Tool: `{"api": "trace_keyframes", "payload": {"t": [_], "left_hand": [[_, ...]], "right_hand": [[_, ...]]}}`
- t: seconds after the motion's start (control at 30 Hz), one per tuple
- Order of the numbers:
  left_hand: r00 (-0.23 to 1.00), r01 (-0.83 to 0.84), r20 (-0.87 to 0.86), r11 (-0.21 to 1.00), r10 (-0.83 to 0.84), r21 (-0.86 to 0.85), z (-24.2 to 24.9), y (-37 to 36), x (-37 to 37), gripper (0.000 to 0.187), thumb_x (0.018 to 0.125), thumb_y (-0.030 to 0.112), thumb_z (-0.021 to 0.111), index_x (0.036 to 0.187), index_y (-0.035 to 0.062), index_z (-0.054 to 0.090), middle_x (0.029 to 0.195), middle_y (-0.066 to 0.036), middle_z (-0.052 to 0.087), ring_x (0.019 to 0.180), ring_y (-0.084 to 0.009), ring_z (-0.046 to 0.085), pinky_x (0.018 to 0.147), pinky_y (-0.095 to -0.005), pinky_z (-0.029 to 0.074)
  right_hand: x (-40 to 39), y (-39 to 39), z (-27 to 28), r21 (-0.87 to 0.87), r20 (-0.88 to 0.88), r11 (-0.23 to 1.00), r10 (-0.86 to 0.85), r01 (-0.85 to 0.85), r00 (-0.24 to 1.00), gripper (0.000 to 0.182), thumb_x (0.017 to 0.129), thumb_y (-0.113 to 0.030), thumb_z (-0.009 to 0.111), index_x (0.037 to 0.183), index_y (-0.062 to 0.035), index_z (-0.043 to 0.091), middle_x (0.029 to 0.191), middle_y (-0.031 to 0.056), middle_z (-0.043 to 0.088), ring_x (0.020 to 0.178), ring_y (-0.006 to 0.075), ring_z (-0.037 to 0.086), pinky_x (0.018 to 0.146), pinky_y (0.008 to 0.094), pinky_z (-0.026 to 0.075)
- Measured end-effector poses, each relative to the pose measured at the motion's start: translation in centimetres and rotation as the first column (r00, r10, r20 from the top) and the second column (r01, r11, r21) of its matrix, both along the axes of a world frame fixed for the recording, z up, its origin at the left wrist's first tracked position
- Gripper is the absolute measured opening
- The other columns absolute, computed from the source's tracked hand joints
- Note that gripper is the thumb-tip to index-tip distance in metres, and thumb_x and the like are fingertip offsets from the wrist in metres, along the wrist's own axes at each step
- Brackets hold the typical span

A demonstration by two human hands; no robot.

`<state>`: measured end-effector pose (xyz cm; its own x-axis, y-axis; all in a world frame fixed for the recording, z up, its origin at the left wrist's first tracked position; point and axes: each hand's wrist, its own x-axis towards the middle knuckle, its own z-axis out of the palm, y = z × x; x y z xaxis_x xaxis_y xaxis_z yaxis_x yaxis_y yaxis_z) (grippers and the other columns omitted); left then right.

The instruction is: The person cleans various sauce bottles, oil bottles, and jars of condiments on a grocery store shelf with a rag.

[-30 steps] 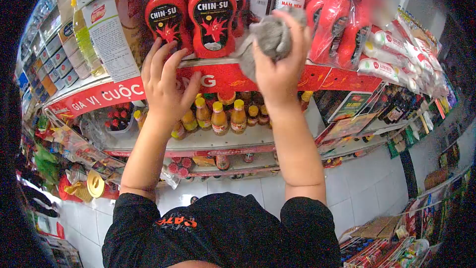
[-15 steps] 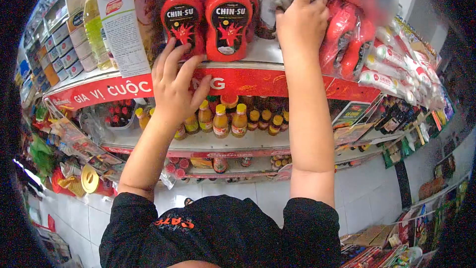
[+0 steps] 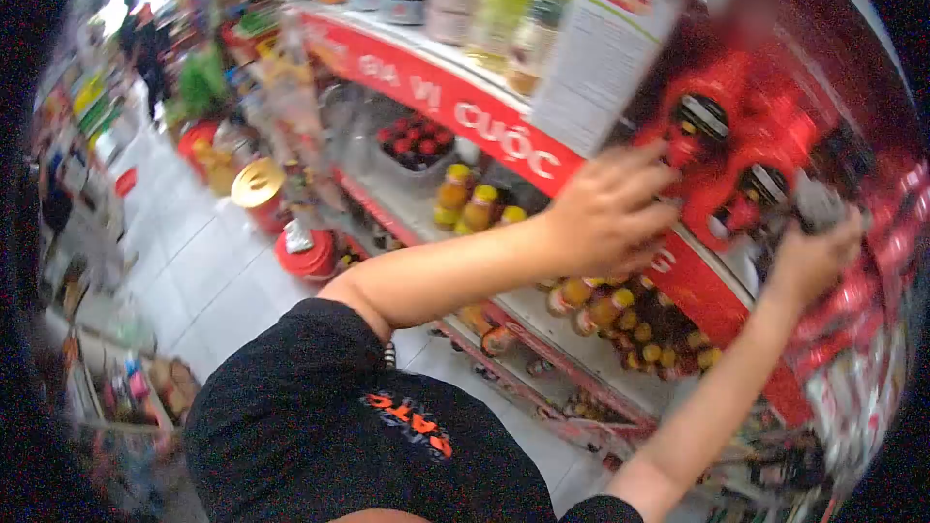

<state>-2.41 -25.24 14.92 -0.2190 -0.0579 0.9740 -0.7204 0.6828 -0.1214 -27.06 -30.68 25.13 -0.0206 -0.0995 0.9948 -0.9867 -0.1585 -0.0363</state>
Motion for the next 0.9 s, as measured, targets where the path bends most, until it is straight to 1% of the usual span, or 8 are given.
{"api": "trace_keyframes", "payload": {"t": [0.17, 0.37, 0.47, 0.6, 0.67, 0.77, 0.83, 0.9], "left_hand": [[1.0, -0.016, -0.015, 0.994, 0.014, -0.111, -0.7, -0.5, 0.2, 0.048, 0.052, 0.031, 0.07, 0.093, 0.0126, 0.053, 0.113, -0.012, 0.045, 0.114, -0.0345, 0.041, 0.08, -0.044, 0.04], [0.998, -0.058, -0.019, 0.986, 0.056, -0.157, -0.4, -0.3, 0.0, 0.049, 0.05, 0.032, 0.07, 0.092, 0.0133, 0.052, 0.112, -0.011, 0.046, 0.113, -0.0323, 0.043, 0.078, -0.0422, 0.04], [1.0, -0.002, -0.027, 0.987, -0.003, -0.159, -0.5, -0.5, -0.1, 0.047, 0.054, 0.028, 0.07, 0.095, 0.0133, 0.053, 0.112, -0.012, 0.046, 0.111, -0.0338, 0.043, 0.083, -0.044, 0.04], [0.935, 0.314, -0.169, 0.949, -0.312, -0.016, -0.6, 2.5, -0.2, 0.045, 0.065, 0.026, 0.068, 0.103, 0.0085, 0.051, 0.111, -0.015, 0.045, 0.112, -0.0359, 0.04, 0.089, -0.0439, 0.037], [0.807, 0.59, -0.196, 0.775, -0.557, 0.225, -1.6, 5.9, -1.3, 0.052, 0.069, 0.03, 0.068, 0.109, 0.0047, 0.047, 0.114, -0.016, 0.043, 0.114, -0.034, 0.039, 0.091, -0.0424, 0.035], [0.46, 0.816, -0.367, 0.221, -0.809, 0.534, -4.8, 11.1, -3.3, 0.074, 0.072, 0.039, 0.067, 0.125, 0.002, 0.031, 0.121, -0.016, 0.04, 0.115, -0.0291, 0.038, 0.094, -0.0392, 0.033], [0.111, 0.904, -0.767, -0.256, -0.632, 0.342, -8.0, 12.8, -4.1, 0.087, 0.072, 0.038, 0.068, 0.132, 0.0007, 0.018, 0.127, -0.016, 0.036, 0.118, -0.0268, 0.036, 0.098, -0.0381, 0.029], [0.289, 0.917, -0.754, -0.057, -0.59, 0.396, -10.3, 13.6, -2.7, 0.1, 0.069, 0.038, 0.071, 0.136, 0.0003, 0.007, 0.134, -0.015, 0.029, 0.125, -0.0235, 0.028, 0.101, -0.0361, 0.025]], "right_hand": [[-2.0, -0.5, 0.7, -0.185, -0.174, 0.965, 0.154, -0.186, 0.973, 0.068, 0.059, -0.017, 0.079, 0.117, -0.0063, 0.045, 0.112, 0.0186, 0.051, 0.104, 0.0352, 0.048, 0.09, 0.0421, 0.038], [-2.4, 4.9, 0.6, -0.411, -0.145, 0.894, 0.129, -0.178, 0.981, 0.045, 0.068, -0.023, 0.075, 0.098, 0.0054, 0.058, 0.095, 0.0165, 0.061, 0.08, 0.0251, 0.06, 0.072, 0.0327, 0.049], [-3.9, 9.9, -2.8, -0.296, 0.057, 0.903, 0.343, -0.312, 0.938, 0.038, 0.072, -0.02, 0.072, 0.096, 0.0054, 0.059, 0.095, 0.0177, 0.061, 0.078, 0.024, 0.06, 0.072, 0.0324, 0.049], [1.6, 16.6, -6.3, -0.38, 0.486, 0.518, 0.817, -0.766, 0.312, 0.053, 0.068, -0.022, 0.067, 0.111, 0.0026, 0.048, 0.107, 0.0183, 0.053, 0.091, 0.0252, 0.054, 0.079, 0.0358, 0.045], [1.7, 16.6, -8.9, -0.125, 0.59, 0.33, 0.783, -0.936, 0.197, 0.063, 0.064, -0.025, 0.066, 0.116, 0.0, 0.04, 0.111, 0.0179, 0.049, 0.096, 0.0259, 0.051, 0.084, 0.0367, 0.043], [0.9, 17.6, -12.5, 0.22, 0.77, -0.052, 0.623, -0.974, 0.14, 0.08, 0.057, -0.029, 0.065, 0.123, -0.0039, 0.029, 0.115, 0.0173, 0.042, 0.104, 0.0269, 0.046, 0.091, 0.0381, 0.039], [3.7, 18.5, -13.9, 0.276, 0.611, 0.077, 0.756, -0.958, 0.236, 0.079, 0.059, -0.029, 0.066, 0.122, -0.0026, 0.028, 0.113, 0.0162, 0.04, 0.103, 0.0272, 0.045, 0.091, 0.0385, 0.039], [6.1, 18.7, -15.6, 0.284, 0.351, 0.336, 0.835, -0.898, 0.423, 0.078, 0.06, -0.029, 0.068, 0.121, -0.0013, 0.027, 0.11, 0.015, 0.037, 0.102, 0.0276, 0.045, 0.091, 0.0388, 0.039]]}}
